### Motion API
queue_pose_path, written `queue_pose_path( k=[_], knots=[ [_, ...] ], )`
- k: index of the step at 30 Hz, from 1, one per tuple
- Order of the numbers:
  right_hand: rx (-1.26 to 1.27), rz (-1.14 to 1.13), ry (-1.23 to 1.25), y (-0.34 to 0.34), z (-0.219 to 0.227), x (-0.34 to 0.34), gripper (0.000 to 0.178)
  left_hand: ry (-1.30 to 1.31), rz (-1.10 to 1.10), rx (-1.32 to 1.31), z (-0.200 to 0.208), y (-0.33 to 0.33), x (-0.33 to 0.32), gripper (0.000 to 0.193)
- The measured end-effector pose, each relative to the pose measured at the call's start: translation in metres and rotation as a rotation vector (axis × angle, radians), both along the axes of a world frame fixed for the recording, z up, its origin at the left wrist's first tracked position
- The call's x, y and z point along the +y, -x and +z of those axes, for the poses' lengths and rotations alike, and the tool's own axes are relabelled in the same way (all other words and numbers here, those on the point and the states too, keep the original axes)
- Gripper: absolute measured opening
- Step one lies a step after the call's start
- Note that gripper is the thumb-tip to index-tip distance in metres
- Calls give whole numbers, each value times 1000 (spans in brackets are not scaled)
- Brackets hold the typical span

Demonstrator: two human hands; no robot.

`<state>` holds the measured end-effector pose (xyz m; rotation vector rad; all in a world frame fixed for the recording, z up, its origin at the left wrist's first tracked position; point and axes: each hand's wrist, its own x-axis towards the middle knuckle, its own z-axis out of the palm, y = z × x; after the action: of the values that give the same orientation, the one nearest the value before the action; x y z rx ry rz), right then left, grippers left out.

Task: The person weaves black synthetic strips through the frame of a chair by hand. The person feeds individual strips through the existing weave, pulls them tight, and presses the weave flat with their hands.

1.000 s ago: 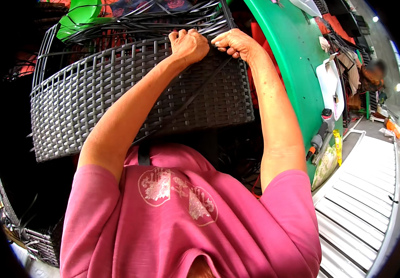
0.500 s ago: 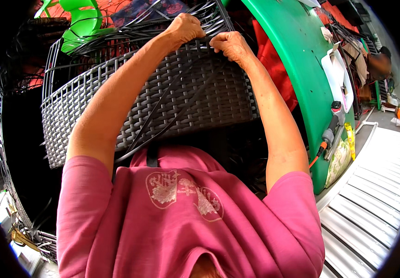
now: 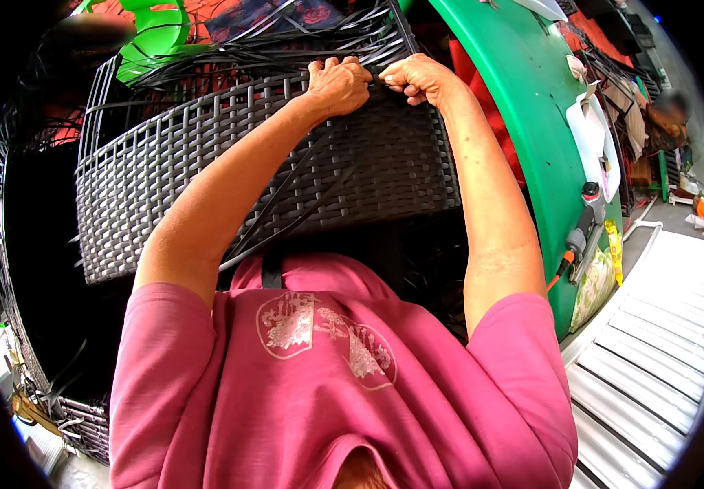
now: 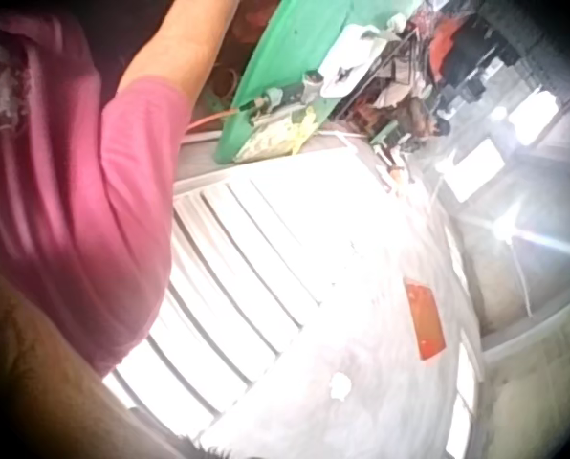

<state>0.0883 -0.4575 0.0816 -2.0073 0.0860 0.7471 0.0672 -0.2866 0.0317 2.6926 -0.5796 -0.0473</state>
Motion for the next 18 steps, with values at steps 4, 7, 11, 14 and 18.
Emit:
queue_pose_path(
  k=[4,7,11,14,18],
  knots=[
    [-13,8,7,0,-3,0,17,-33,52,241,4,-21,-2,22],
    [-87,1,87,5,-1,3,10,31,47,299,8,-28,-4,16],
    [-260,36,114,13,-3,6,16,338,-140,225,0,-44,6,12],
    [-380,-61,99,21,-10,3,20,504,-231,290,2,-50,10,10],
    [-805,-119,146,26,-28,2,17,649,-111,310,8,-51,14,9]
  ],
)
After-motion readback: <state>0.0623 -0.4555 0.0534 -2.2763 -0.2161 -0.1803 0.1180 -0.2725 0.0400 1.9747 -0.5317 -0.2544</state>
